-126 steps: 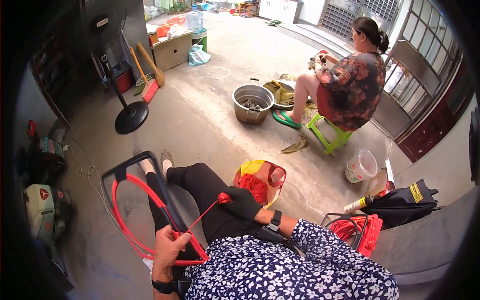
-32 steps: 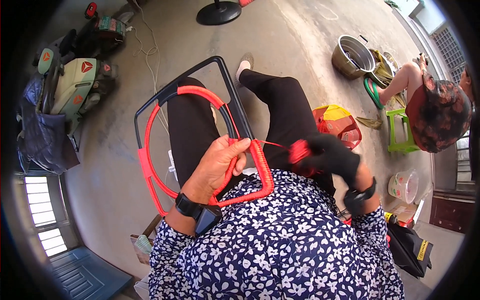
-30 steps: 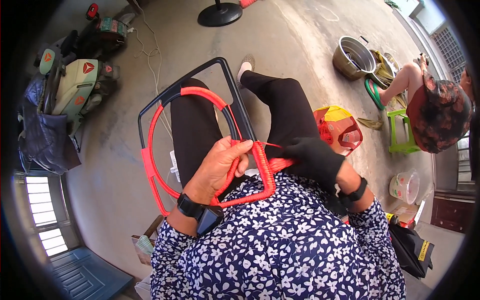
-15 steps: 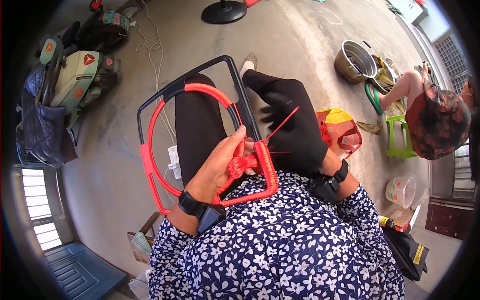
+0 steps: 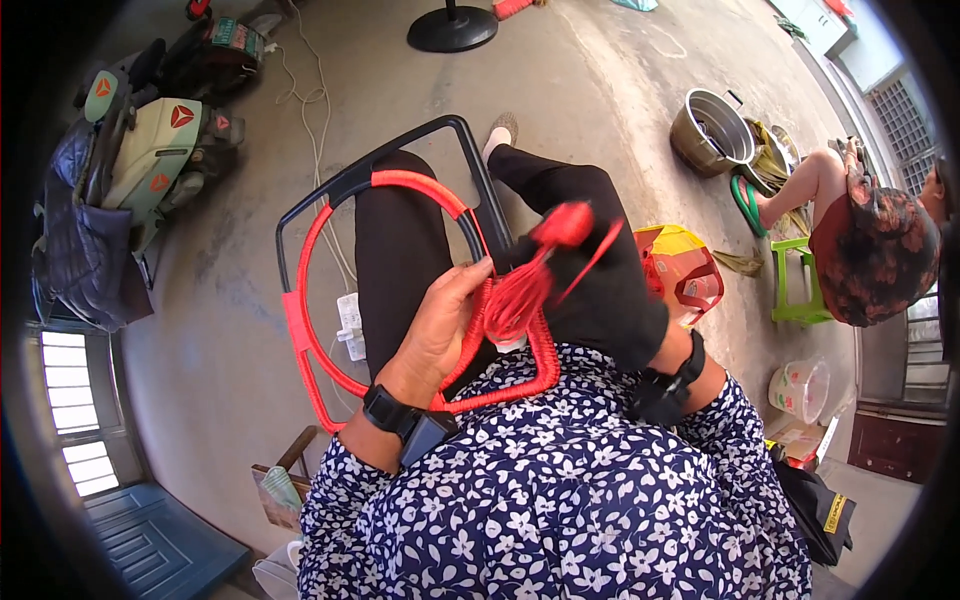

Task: Wrapping a red cord tightly around a black and red frame to cover it.

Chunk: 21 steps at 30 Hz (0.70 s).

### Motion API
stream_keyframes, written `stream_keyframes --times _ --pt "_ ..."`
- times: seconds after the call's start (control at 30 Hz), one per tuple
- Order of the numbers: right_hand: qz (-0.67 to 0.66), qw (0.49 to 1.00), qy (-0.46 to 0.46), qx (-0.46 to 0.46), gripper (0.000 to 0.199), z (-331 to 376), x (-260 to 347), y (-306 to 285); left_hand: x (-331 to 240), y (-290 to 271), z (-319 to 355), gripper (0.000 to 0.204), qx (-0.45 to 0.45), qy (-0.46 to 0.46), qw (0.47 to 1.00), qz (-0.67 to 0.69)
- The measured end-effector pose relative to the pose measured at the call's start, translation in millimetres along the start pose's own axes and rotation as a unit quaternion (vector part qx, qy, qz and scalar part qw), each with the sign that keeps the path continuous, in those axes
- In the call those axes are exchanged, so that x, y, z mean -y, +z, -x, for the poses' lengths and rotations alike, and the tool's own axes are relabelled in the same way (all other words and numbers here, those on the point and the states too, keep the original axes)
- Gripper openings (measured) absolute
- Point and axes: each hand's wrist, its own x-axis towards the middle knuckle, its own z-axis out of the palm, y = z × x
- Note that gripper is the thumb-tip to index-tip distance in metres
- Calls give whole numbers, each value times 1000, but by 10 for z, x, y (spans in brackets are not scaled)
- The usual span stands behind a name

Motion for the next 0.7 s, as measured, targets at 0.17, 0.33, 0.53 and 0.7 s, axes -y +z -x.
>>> stream_keyframes --times 0.17,0.33,0.53,0.7 --pt "301 949 -97 9 29 97 -18 -507 -89 26 57 28 47 -69 985 -149" --pt "516 856 7 35 24 389 -380 -990 -97 56 100 27 70 -61 981 -169" --pt "44 928 127 -348 23 810 -1157 -1848 -117 23 119 24 57 -47 981 -177" --pt "-279 825 61 -488 21 1521 -1806 -2338 -99 78 94 21 45 -29 985 -162"
